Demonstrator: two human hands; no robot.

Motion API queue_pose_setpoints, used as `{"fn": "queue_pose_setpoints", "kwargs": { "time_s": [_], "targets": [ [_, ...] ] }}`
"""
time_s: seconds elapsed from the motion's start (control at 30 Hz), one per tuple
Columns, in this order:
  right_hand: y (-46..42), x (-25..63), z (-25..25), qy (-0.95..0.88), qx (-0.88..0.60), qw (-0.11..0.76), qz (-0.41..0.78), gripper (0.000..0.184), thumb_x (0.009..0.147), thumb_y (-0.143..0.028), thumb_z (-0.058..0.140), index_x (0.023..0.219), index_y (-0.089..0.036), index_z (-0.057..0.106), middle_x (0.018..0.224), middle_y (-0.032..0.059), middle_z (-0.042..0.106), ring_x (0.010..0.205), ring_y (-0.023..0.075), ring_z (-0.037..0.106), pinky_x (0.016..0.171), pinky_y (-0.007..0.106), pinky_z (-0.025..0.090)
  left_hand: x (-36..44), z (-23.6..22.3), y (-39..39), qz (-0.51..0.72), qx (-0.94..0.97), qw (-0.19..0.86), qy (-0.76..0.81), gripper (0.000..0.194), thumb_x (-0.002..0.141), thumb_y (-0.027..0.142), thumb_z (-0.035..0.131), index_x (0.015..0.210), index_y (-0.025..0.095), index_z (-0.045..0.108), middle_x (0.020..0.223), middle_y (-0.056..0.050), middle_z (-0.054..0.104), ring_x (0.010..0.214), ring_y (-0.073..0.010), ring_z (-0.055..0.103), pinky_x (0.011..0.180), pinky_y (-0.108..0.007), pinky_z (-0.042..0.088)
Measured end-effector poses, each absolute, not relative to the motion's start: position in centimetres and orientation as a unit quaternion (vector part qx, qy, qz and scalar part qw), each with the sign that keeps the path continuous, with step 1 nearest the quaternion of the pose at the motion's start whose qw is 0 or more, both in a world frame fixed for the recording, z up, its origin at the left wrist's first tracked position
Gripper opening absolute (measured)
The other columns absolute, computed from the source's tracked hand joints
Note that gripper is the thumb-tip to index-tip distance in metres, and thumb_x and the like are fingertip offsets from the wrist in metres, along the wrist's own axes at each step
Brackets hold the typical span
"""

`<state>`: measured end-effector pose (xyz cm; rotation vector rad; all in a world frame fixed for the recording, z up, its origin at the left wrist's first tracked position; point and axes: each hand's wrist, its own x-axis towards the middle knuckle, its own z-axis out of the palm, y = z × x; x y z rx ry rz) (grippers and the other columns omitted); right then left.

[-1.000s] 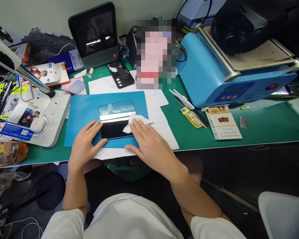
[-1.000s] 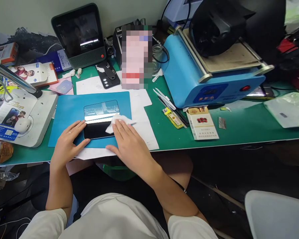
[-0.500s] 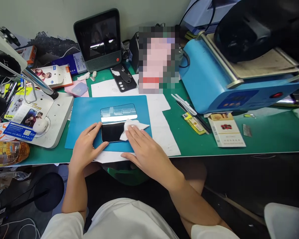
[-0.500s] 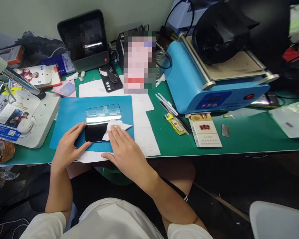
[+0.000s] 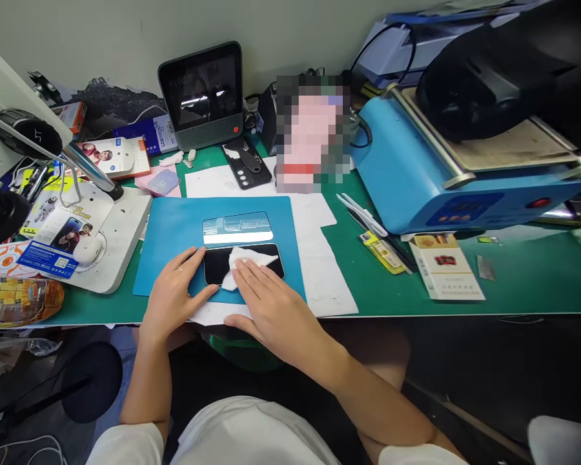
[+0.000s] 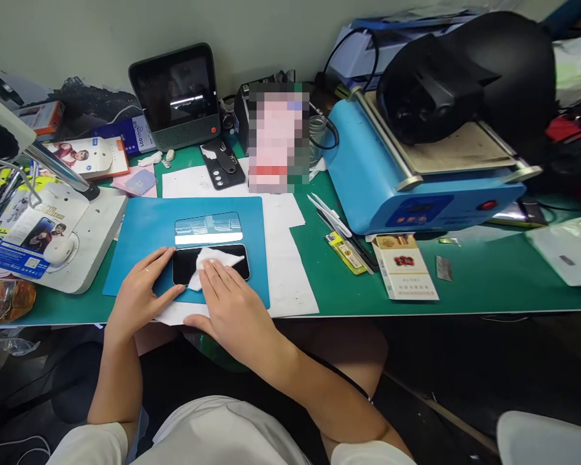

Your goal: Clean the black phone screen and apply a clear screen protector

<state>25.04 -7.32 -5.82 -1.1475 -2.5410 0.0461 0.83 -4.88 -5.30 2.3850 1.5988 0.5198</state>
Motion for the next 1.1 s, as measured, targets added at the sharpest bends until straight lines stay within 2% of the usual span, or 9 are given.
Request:
{"fn": "queue_pose_setpoints", "kwargs": {
  "time_s": [0.07, 0.13, 0.23, 0.43, 0.53, 0.63, 0.77, 0.93, 1.1],
  "targets": [
    [-5.9, 24.1, -5.8, -0.894, -0.409, 0.18, 0.028, 0.083, 0.104, -0.06, 0.05, 0.152, 0.008, 0.051, 0.159, 0.0294, 0.049, 0.15, 0.0381, 0.05, 0.123, 0.052, 0.046, 0.7, -5.4, -4.8, 0.183, 0.816, 0.12, 0.536, 0.08, 0.101, 0.072, 0.051, 0.164, 0.023, 0.043, 0.158, -0.014, 0.058, 0.151, -0.0342, 0.051, 0.12, -0.051, 0.047],
    [-5.0, 22.9, -5.9, -0.891, -0.411, 0.187, 0.047, 0.085, 0.104, -0.062, 0.05, 0.154, 0.007, 0.049, 0.162, 0.0292, 0.044, 0.154, 0.0383, 0.044, 0.125, 0.053, 0.043, 0.5, -5.4, -4.8, 0.194, 0.82, 0.136, 0.52, 0.086, 0.1, 0.079, 0.038, 0.165, 0.022, 0.041, 0.158, -0.015, 0.058, 0.152, -0.0345, 0.05, 0.122, -0.052, 0.045],
    [-5.3, 21.8, -6.3, -0.89, -0.405, 0.198, 0.065, 0.084, 0.103, -0.061, 0.053, 0.155, 0.005, 0.049, 0.165, 0.0274, 0.042, 0.156, 0.0375, 0.042, 0.126, 0.053, 0.042, 0.4, -5.3, -5.0, 0.208, 0.822, 0.153, 0.508, 0.09, 0.101, 0.08, 0.022, 0.166, 0.02, 0.041, 0.16, -0.015, 0.056, 0.153, -0.0336, 0.048, 0.125, -0.051, 0.041],
    [-7.5, 24.1, -6.4, -0.908, -0.365, 0.2, 0.055, 0.079, 0.097, -0.05, 0.07, 0.153, 0.003, 0.052, 0.16, 0.0268, 0.051, 0.152, 0.0351, 0.049, 0.125, 0.049, 0.045, 0.6, -5.0, -5.2, 0.2, 0.817, 0.153, 0.518, 0.086, 0.104, 0.077, 0.022, 0.166, 0.02, 0.041, 0.161, -0.014, 0.055, 0.153, -0.0339, 0.047, 0.126, -0.051, 0.04],
    [-6.3, 24.4, -5.8, -0.909, -0.371, 0.183, 0.051, 0.076, 0.1, -0.051, 0.065, 0.152, 0.003, 0.053, 0.159, 0.027, 0.052, 0.15, 0.035, 0.051, 0.124, 0.05, 0.046, 0.7, -4.9, -5.2, 0.2, 0.817, 0.152, 0.519, 0.085, 0.105, 0.076, 0.022, 0.165, 0.021, 0.042, 0.159, -0.014, 0.057, 0.153, -0.0344, 0.048, 0.125, -0.051, 0.042],
    [-4.8, 22.6, -5.4, -0.906, -0.379, 0.182, 0.041, 0.085, 0.101, -0.059, 0.058, 0.152, 0.008, 0.05, 0.16, 0.0296, 0.049, 0.151, 0.0369, 0.049, 0.125, 0.05, 0.045, 0.6, -5.1, -5.1, 0.215, 0.813, 0.151, 0.52, 0.086, 0.103, 0.077, 0.02, 0.164, 0.021, 0.044, 0.158, -0.014, 0.059, 0.151, -0.0349, 0.05, 0.124, -0.052, 0.043],
    [-5.4, 20.6, -5.7, -0.906, -0.372, 0.198, 0.047, 0.092, 0.097, -0.061, 0.065, 0.153, 0.009, 0.048, 0.162, 0.0296, 0.046, 0.153, 0.0369, 0.046, 0.127, 0.048, 0.042, 0.5, -5.4, -5.2, 0.234, 0.812, 0.157, 0.512, 0.09, 0.102, 0.079, 0.018, 0.163, 0.018, 0.045, 0.158, -0.016, 0.058, 0.15, -0.0341, 0.052, 0.124, -0.051, 0.043],
    [-6.7, 20.9, -6.0, -0.906, -0.374, 0.194, 0.05, 0.083, 0.096, -0.058, 0.067, 0.15, 0.004, 0.055, 0.158, 0.0262, 0.053, 0.15, 0.0355, 0.052, 0.125, 0.046, 0.045, 0.5, -5.2, -5.2, 0.213, 0.815, 0.162, 0.515, 0.085, 0.104, 0.076, 0.02, 0.164, 0.021, 0.044, 0.158, -0.015, 0.058, 0.151, -0.0342, 0.05, 0.124, -0.054, 0.043],
    [-5.0, 19.6, -5.9, -0.899, -0.398, 0.177, 0.041, 0.075, 0.104, -0.047, 0.062, 0.153, 0.008, 0.049, 0.162, 0.0286, 0.046, 0.153, 0.0368, 0.047, 0.128, 0.045, 0.041, 0.4, -5.3, -5.1, 0.236, 0.809, 0.159, 0.514, 0.087, 0.104, 0.077, 0.02, 0.165, 0.02, 0.043, 0.159, -0.016, 0.056, 0.15, -0.0342, 0.051, 0.124, -0.053, 0.044]
  ]
}}
